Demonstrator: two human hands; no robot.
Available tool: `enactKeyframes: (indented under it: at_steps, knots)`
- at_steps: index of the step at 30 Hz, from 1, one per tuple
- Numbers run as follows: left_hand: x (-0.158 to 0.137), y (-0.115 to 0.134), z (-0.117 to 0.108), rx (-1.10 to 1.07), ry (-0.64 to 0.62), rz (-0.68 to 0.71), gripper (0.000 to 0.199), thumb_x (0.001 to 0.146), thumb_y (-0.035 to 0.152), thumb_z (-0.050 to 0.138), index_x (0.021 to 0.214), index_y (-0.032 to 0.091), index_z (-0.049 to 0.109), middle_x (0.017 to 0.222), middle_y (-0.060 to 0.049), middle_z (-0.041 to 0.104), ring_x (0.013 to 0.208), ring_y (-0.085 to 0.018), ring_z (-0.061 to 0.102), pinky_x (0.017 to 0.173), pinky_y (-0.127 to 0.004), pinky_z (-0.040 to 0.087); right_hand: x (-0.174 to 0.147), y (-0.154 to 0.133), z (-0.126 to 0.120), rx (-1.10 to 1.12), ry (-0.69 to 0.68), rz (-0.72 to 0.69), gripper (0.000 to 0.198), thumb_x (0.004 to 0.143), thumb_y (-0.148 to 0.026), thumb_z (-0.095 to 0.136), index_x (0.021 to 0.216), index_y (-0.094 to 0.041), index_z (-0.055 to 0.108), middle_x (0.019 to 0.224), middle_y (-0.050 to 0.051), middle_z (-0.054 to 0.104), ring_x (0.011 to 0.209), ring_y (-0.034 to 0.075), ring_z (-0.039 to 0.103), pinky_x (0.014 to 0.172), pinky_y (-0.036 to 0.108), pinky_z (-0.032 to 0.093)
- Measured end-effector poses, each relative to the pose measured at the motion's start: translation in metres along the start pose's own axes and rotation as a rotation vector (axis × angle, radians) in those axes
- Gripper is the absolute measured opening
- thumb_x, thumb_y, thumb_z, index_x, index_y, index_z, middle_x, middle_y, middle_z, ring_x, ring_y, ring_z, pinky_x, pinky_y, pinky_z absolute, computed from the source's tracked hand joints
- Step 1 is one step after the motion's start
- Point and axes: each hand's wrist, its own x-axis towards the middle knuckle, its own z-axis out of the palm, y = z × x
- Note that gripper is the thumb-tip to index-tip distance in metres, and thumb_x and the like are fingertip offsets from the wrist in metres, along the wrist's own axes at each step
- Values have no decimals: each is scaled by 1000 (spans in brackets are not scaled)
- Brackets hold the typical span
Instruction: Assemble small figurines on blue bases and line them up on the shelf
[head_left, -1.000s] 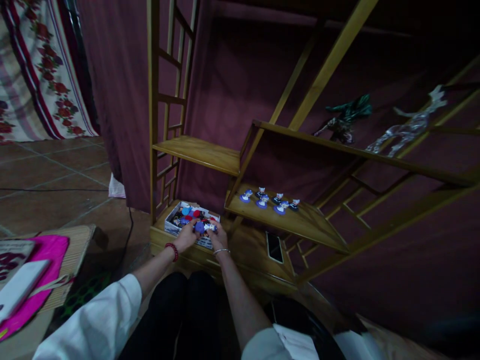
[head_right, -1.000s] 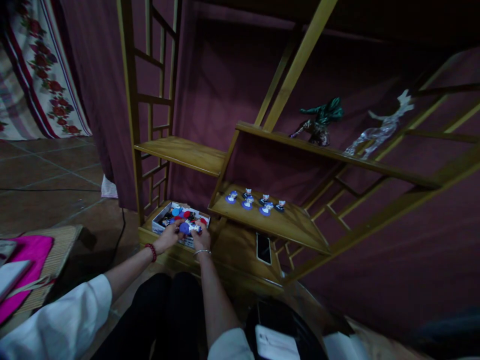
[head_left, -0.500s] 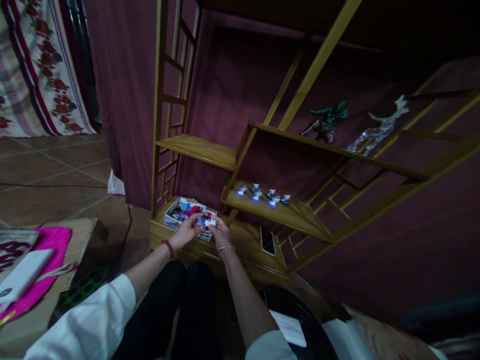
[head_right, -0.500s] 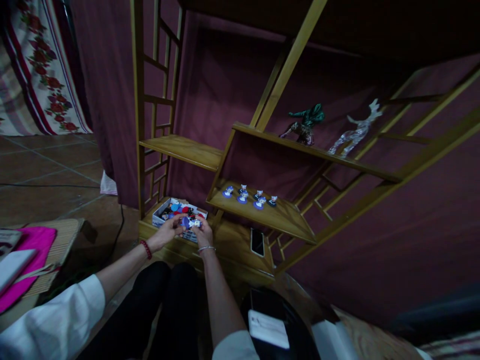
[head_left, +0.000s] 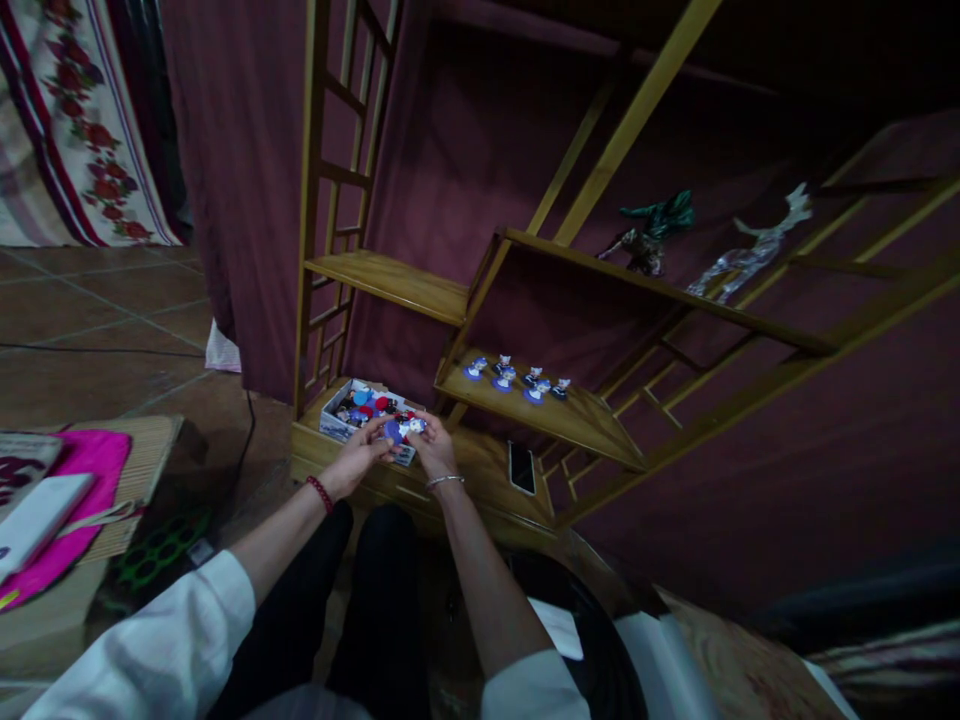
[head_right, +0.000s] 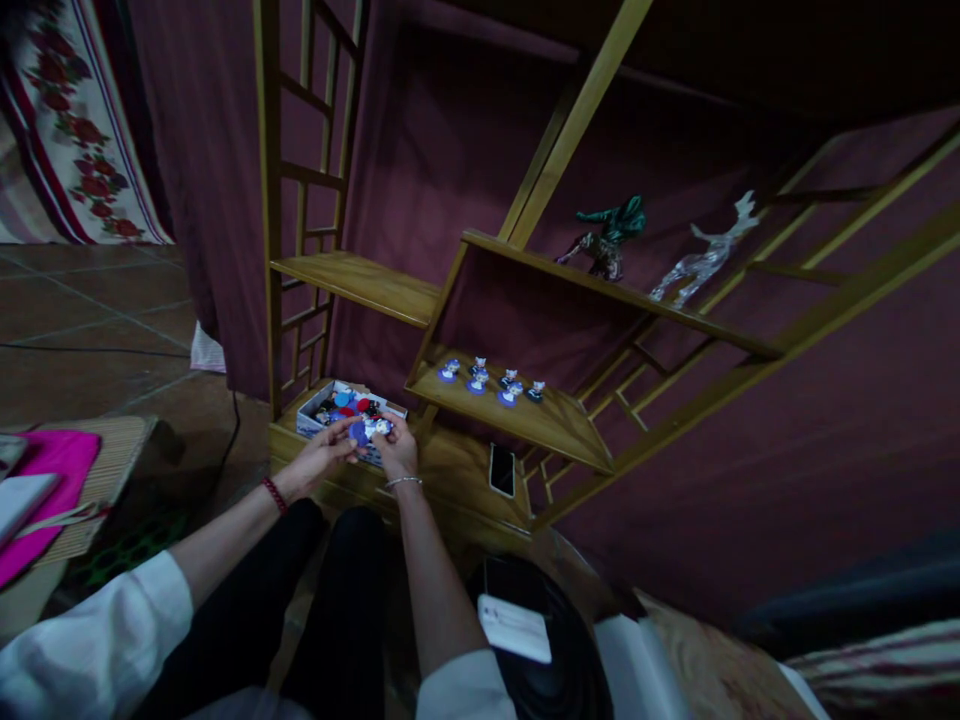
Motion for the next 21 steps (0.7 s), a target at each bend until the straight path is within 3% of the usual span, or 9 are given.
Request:
enactKeyframes:
  at_steps: [7, 21]
  knots:
    - [-10, -6, -1, -163, 35, -70, 38, 68, 8, 64, 104, 15, 55, 85, -4, 62, 70, -13, 62, 60, -21, 48, -9, -8, 2, -24, -56, 30, 37, 58, -23, 63, 94, -17, 57, 80, 1, 66, 71, 14, 61, 71, 27, 48]
    - [-9, -10, 6, -240, 1, -87, 28, 72, 8, 61, 99, 13, 58, 80, -5, 65, 69, -12, 63, 63, -20, 48, -12, -17, -8, -67, -91, 24, 40, 59, -24, 65, 97, -17, 58, 80, 1, 66, 71, 14, 60, 70, 27, 47]
